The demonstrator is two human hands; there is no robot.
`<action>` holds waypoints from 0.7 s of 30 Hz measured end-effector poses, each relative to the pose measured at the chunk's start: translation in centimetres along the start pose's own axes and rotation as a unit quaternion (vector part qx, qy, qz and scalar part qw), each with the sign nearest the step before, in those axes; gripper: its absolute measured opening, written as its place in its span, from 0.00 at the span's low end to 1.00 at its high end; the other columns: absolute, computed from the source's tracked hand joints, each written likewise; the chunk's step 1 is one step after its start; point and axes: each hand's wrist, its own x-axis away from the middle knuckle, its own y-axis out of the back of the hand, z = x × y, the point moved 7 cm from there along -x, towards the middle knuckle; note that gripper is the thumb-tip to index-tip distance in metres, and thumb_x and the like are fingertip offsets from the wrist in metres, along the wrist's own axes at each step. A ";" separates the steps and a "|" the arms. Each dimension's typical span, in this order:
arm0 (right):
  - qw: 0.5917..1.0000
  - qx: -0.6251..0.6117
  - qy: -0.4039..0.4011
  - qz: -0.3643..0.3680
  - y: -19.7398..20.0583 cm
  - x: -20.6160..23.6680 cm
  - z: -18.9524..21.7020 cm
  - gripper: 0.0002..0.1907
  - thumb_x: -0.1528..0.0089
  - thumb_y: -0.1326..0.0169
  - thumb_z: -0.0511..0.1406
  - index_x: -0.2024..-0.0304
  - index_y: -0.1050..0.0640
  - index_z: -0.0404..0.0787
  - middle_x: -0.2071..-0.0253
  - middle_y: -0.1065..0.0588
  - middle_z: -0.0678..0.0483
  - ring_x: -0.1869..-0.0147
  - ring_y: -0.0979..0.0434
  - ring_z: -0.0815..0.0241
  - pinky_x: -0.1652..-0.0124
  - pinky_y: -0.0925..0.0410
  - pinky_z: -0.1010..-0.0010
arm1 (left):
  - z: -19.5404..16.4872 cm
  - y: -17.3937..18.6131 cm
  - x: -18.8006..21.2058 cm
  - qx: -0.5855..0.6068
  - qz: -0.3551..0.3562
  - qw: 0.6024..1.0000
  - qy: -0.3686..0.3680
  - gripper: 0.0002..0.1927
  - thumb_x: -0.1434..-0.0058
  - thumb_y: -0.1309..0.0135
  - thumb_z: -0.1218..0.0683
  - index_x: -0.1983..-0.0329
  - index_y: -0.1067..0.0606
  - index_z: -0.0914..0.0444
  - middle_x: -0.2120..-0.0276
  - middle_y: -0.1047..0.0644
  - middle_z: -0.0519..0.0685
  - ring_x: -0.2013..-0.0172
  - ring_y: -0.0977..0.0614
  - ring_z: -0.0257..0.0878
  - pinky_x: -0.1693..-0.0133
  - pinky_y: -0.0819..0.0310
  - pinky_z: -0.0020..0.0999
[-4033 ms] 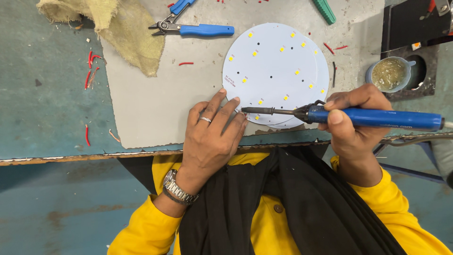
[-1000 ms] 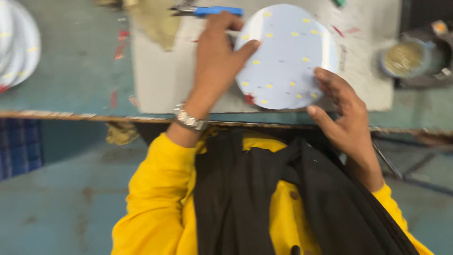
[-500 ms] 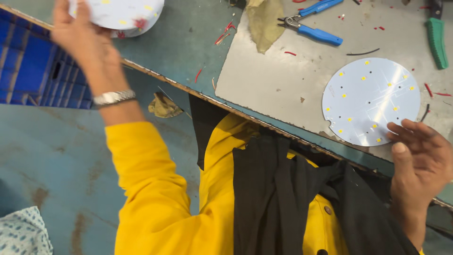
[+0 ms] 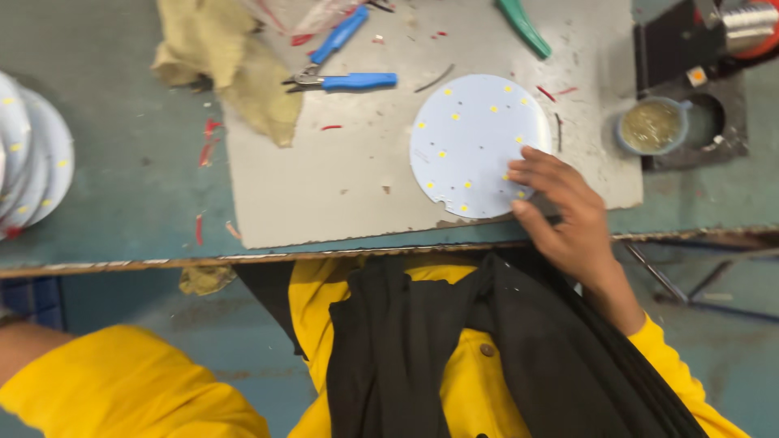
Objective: The person solders red and black wires to a circular LED board using a soldering iron and solder wire. They apply flux, trim wire ends, and repeat the process for multiple connection points on the board.
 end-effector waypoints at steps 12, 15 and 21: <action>0.982 0.129 0.097 0.100 -3.8 -0.2 3.0 0.19 0.41 0.39 0.33 0.47 0.20 0.44 0.37 0.27 0.53 0.28 0.33 0.49 0.37 0.37 0.58 | 1.2 -1.5 3.8 -0.302 -0.035 0.932 -0.200 0.10 0.29 0.39 0.58 0.48 0.20 0.67 0.66 0.21 0.53 0.67 0.20 0.40 0.61 0.27 0.35; 0.979 0.135 0.115 0.104 -4.5 0.0 3.5 0.19 0.41 0.39 0.34 0.46 0.20 0.44 0.37 0.27 0.54 0.30 0.32 0.49 0.37 0.37 0.57 | -1.7 -6.2 6.7 -0.213 -0.014 0.934 -0.288 0.10 0.29 0.37 0.56 0.49 0.19 0.66 0.69 0.21 0.51 0.69 0.20 0.38 0.63 0.29 0.32; 0.976 0.130 0.129 0.114 -4.9 0.4 3.8 0.21 0.42 0.38 0.34 0.45 0.20 0.43 0.38 0.28 0.52 0.34 0.31 0.47 0.38 0.36 0.56 | -15.2 -16.6 13.4 -0.038 0.136 0.902 -0.409 0.07 0.32 0.41 0.58 0.53 0.20 0.65 0.66 0.20 0.50 0.67 0.18 0.37 0.61 0.25 0.30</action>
